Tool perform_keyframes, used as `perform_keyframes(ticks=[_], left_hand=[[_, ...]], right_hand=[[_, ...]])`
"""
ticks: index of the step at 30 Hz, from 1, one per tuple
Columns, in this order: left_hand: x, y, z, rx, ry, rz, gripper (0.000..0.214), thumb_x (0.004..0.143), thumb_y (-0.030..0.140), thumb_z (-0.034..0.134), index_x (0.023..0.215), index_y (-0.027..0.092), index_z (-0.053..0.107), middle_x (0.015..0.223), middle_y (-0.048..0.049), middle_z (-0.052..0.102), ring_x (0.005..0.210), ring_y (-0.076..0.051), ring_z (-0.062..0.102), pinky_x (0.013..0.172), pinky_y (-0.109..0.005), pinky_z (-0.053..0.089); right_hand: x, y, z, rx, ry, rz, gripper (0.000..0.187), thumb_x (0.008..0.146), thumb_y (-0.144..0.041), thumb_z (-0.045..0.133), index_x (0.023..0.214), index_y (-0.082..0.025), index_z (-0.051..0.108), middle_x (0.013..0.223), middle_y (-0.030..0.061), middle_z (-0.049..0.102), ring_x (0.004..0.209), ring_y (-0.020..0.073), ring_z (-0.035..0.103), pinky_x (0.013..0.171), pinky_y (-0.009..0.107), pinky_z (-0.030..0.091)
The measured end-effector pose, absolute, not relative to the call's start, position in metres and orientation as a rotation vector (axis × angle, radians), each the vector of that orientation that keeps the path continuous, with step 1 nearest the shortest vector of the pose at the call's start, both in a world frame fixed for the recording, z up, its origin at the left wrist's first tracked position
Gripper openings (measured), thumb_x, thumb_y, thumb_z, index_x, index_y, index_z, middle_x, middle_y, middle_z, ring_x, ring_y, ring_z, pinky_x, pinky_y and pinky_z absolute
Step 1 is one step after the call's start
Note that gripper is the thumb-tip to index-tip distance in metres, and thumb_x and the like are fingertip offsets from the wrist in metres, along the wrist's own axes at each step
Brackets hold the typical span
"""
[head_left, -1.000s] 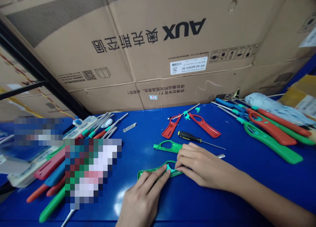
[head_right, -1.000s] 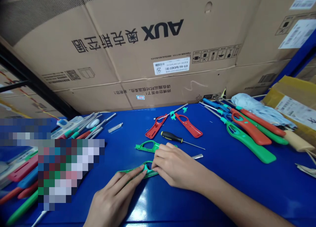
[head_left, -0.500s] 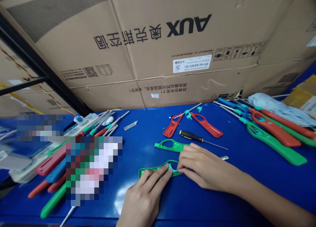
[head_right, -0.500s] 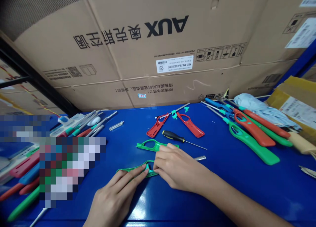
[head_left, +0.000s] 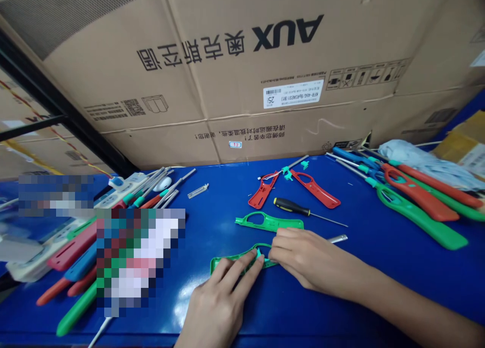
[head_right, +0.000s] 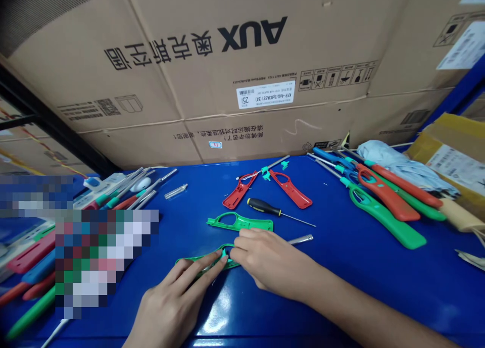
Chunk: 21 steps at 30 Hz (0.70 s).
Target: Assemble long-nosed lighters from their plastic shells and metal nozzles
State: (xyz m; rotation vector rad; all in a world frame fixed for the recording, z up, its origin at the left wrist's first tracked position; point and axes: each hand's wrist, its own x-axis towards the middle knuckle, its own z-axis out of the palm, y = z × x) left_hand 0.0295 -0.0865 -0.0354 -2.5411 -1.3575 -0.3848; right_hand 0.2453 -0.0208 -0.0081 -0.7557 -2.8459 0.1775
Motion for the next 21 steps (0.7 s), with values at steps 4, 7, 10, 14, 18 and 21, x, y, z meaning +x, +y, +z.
perform_keyframes(ticks=[4,7,10,14,18,21], left_hand=[[0.03,-0.086,-0.035,-2.533,-1.324,-0.359,0.056,0.083,-0.001,0.035,0.128,0.026,0.054,0.122,0.0007,0.064,0.087,-0.018,0.058,0.057,-0.02,0.057],[0.031,-0.086,-0.033,-2.517,-1.286,-0.315,0.059,0.08,-0.004,0.034,0.129,0.023,0.054,0.121,-0.0014,0.064,0.088,-0.019,0.058,0.056,-0.021,0.057],[0.032,-0.087,-0.031,-2.484,-1.23,-0.276,0.062,0.077,-0.008,0.031,0.128,0.019,0.055,0.12,-0.0041,0.065,0.09,-0.02,0.058,0.054,-0.021,0.057],[0.034,-0.086,-0.029,-2.497,-1.192,-0.287,0.061,0.076,-0.009,0.031,0.125,0.015,0.057,0.117,-0.007,0.065,0.092,-0.021,0.059,0.056,-0.022,0.057],[0.033,-0.082,-0.028,-2.566,-1.224,-0.34,0.054,0.081,-0.004,0.033,0.125,0.016,0.056,0.112,-0.0057,0.068,0.09,-0.021,0.06,0.056,-0.024,0.058],[0.027,-0.078,-0.026,-2.648,-1.252,-0.489,0.039,0.091,0.008,0.038,0.122,0.021,0.059,0.114,-0.0028,0.068,0.087,-0.019,0.063,0.063,-0.026,0.059]], right_hand=[[0.246,-0.023,-0.011,-0.729,-2.847,0.144,0.019,0.077,-0.005,0.062,0.091,-0.018,0.059,0.086,0.0023,0.06,0.087,0.02,0.053,0.08,0.034,0.043],[0.246,-0.023,-0.013,-0.789,-2.806,0.143,0.015,0.083,-0.006,0.056,0.089,-0.018,0.061,0.086,0.0024,0.06,0.087,0.019,0.054,0.081,0.033,0.043],[0.247,-0.021,-0.01,-0.808,-2.763,0.164,0.013,0.088,-0.013,0.054,0.09,-0.019,0.065,0.085,0.0026,0.062,0.085,0.0186,0.055,0.082,0.033,0.043],[0.25,-0.017,-0.002,-0.806,-2.64,0.22,0.017,0.09,-0.02,0.052,0.096,-0.021,0.068,0.082,0.0019,0.067,0.081,0.0173,0.057,0.081,0.033,0.041],[0.253,-0.014,0.0,-0.762,-2.511,0.154,0.019,0.092,-0.021,0.05,0.098,-0.02,0.068,0.083,0.0014,0.07,0.077,0.0159,0.058,0.078,0.031,0.04],[0.253,-0.011,0.0,-0.757,-2.443,0.133,0.02,0.092,-0.022,0.05,0.099,-0.02,0.069,0.084,0.0012,0.072,0.073,0.0142,0.06,0.075,0.03,0.042]])
